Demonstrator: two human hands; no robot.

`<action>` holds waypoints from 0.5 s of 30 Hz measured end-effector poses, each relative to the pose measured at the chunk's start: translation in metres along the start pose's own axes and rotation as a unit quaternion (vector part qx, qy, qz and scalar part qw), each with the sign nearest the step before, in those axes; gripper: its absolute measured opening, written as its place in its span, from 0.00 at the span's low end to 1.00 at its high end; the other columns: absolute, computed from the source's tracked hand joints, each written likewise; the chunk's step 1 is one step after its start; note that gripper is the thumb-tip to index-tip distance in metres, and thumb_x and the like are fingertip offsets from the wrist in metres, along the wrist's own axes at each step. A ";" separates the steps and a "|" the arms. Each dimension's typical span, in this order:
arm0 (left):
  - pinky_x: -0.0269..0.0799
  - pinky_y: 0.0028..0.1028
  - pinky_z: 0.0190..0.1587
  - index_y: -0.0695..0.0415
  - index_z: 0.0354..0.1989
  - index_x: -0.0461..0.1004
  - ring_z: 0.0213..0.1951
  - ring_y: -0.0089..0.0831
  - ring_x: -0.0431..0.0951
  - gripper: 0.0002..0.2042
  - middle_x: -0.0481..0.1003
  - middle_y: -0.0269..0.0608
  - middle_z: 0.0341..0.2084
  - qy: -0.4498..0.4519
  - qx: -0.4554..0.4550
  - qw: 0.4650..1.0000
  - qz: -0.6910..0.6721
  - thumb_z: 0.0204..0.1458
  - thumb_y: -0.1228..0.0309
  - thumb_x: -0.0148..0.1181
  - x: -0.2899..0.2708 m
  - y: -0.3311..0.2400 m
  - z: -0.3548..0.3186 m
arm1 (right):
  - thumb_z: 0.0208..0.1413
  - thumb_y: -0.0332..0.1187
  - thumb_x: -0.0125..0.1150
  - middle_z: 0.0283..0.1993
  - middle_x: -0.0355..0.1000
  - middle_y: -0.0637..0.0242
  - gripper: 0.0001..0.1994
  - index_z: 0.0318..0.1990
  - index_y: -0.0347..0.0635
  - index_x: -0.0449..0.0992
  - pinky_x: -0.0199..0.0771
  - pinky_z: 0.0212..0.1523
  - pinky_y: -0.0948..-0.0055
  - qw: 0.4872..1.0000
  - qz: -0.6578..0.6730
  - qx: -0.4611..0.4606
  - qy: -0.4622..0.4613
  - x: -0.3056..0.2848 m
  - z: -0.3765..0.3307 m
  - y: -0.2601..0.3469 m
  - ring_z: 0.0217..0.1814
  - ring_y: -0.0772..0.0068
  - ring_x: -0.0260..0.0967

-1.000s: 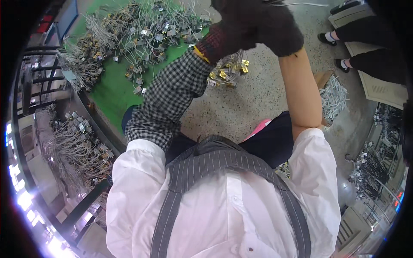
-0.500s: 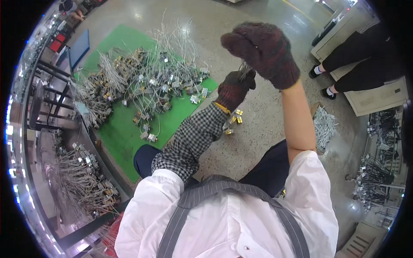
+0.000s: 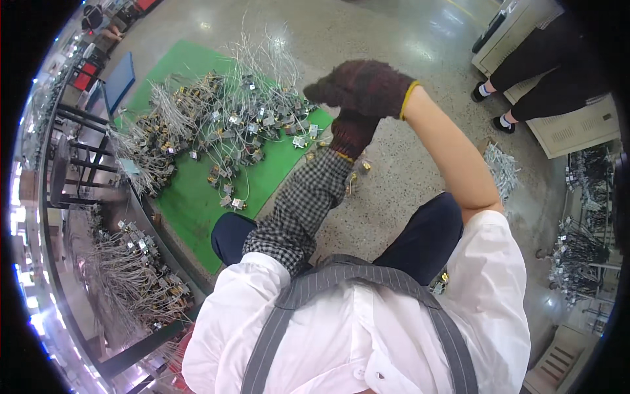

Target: Gathering and bundling bunches of long electronic wires from the floor onto a pile.

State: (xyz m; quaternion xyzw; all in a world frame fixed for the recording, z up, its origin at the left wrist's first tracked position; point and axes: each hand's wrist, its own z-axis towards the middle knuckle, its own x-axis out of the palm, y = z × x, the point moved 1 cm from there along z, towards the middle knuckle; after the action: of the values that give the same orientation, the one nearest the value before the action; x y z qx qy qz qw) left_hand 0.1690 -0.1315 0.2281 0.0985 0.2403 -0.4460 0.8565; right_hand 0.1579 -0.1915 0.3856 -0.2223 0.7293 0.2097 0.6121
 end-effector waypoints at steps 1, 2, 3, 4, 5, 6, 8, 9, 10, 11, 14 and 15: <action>0.73 0.36 0.43 0.56 0.39 0.77 0.37 0.43 0.78 0.14 0.79 0.41 0.32 -0.036 -0.040 0.998 -0.019 0.51 0.60 0.52 0.005 -0.003 -0.001 | 0.53 0.30 0.47 0.51 0.71 0.62 0.23 0.59 0.55 0.65 0.70 0.51 0.62 0.991 -0.002 -0.060 -0.118 0.019 -0.001 -0.012 0.51 0.59 0.69; 0.73 0.36 0.44 0.56 0.43 0.76 0.39 0.44 0.78 0.15 0.79 0.40 0.34 -0.068 -0.082 0.994 -0.035 0.52 0.62 0.51 0.004 -0.005 -0.004 | 0.52 0.29 0.47 0.49 0.73 0.62 0.22 0.57 0.53 0.68 0.70 0.51 0.62 0.964 -0.001 -0.124 -0.234 0.034 -0.001 -0.021 0.51 0.59 0.70; 0.73 0.35 0.44 0.56 0.43 0.75 0.39 0.44 0.77 0.15 0.78 0.40 0.34 0.041 -0.180 0.966 -0.180 0.53 0.63 0.50 0.003 -0.003 -0.004 | 0.53 0.30 0.47 0.50 0.72 0.60 0.22 0.58 0.50 0.67 0.69 0.53 0.63 0.863 -0.027 -0.160 -0.479 0.040 -0.006 -0.030 0.52 0.60 0.69; 0.72 0.35 0.45 0.56 0.44 0.74 0.40 0.45 0.77 0.15 0.78 0.40 0.35 0.152 -0.272 0.897 -0.314 0.53 0.64 0.49 0.003 0.004 -0.003 | 0.52 0.31 0.48 0.56 0.67 0.60 0.26 0.61 0.48 0.61 0.66 0.56 0.65 0.858 0.132 -0.092 -0.487 0.040 -0.008 -0.066 0.55 0.62 0.67; 0.73 0.33 0.46 0.59 0.41 0.75 0.39 0.42 0.78 0.15 0.78 0.39 0.31 0.290 -0.231 0.918 -0.137 0.56 0.64 0.46 -0.008 0.010 0.020 | 0.52 0.31 0.48 0.56 0.67 0.60 0.26 0.61 0.48 0.61 0.66 0.56 0.65 0.857 0.136 -0.095 -0.488 0.051 -0.005 -0.053 0.55 0.62 0.67; 0.71 0.33 0.48 0.59 0.43 0.73 0.41 0.42 0.77 0.15 0.77 0.41 0.33 0.212 -0.241 0.933 -0.161 0.56 0.63 0.45 -0.008 0.005 0.008 | 0.54 0.33 0.49 0.51 0.70 0.60 0.19 0.56 0.46 0.66 0.69 0.51 0.65 0.836 0.181 -0.025 -0.518 0.074 -0.002 -0.027 0.50 0.65 0.69; 0.70 0.33 0.50 0.60 0.45 0.72 0.43 0.42 0.76 0.16 0.76 0.44 0.34 0.129 -0.239 0.944 -0.185 0.57 0.63 0.44 0.000 0.005 0.000 | 0.59 0.37 0.50 0.40 0.76 0.62 0.12 0.44 0.43 0.75 0.74 0.41 0.65 0.770 0.256 0.121 -0.572 0.103 0.009 0.009 0.40 0.71 0.74; 0.70 0.33 0.49 0.60 0.46 0.72 0.42 0.39 0.75 0.15 0.76 0.43 0.35 0.085 -0.194 0.952 -0.221 0.57 0.64 0.45 0.002 0.009 -0.006 | 0.55 0.39 0.55 0.36 0.76 0.63 0.12 0.42 0.45 0.76 0.74 0.39 0.65 0.696 0.402 0.133 -0.580 0.103 0.016 0.020 0.37 0.69 0.74; 0.70 0.32 0.47 0.60 0.46 0.72 0.40 0.37 0.75 0.15 0.75 0.42 0.36 0.042 -0.148 0.953 -0.261 0.58 0.66 0.45 0.004 0.008 -0.010 | 0.50 0.41 0.59 0.32 0.76 0.64 0.13 0.40 0.47 0.77 0.75 0.36 0.65 0.604 0.535 0.147 -0.572 0.098 0.013 0.030 0.34 0.68 0.75; 0.70 0.32 0.46 0.60 0.47 0.72 0.39 0.35 0.75 0.14 0.75 0.42 0.36 0.003 -0.104 0.948 -0.301 0.58 0.67 0.45 0.010 0.007 -0.015 | 0.52 0.40 0.57 0.30 0.75 0.64 0.12 0.39 0.42 0.77 0.74 0.35 0.65 0.758 0.238 0.157 -0.586 0.090 0.011 0.009 0.33 0.67 0.74; 0.74 0.29 0.36 0.54 0.46 0.72 0.31 0.27 0.75 0.12 0.75 0.40 0.31 0.539 -0.086 0.719 -0.431 0.53 0.68 0.54 0.018 0.055 0.025 | 0.53 0.34 0.53 0.28 0.73 0.63 0.09 0.36 0.39 0.76 0.72 0.33 0.65 0.866 0.017 0.088 -0.491 0.025 -0.004 -0.006 0.32 0.62 0.72; 0.73 0.26 0.25 0.54 0.40 0.75 0.21 0.25 0.73 0.09 0.75 0.35 0.24 0.452 -0.004 0.725 -0.519 0.51 0.68 0.56 0.011 0.076 0.055 | 0.53 0.31 0.51 0.27 0.72 0.62 0.07 0.34 0.40 0.74 0.70 0.31 0.64 0.872 0.084 0.003 -0.481 -0.020 0.004 -0.013 0.32 0.58 0.72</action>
State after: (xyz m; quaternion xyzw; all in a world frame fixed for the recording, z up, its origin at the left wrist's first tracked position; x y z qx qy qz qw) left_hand 0.2535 -0.1162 0.2666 0.1445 0.6145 -0.7228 0.2814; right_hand 0.1715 -0.1986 0.4044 -0.0302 0.3608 0.3393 0.8682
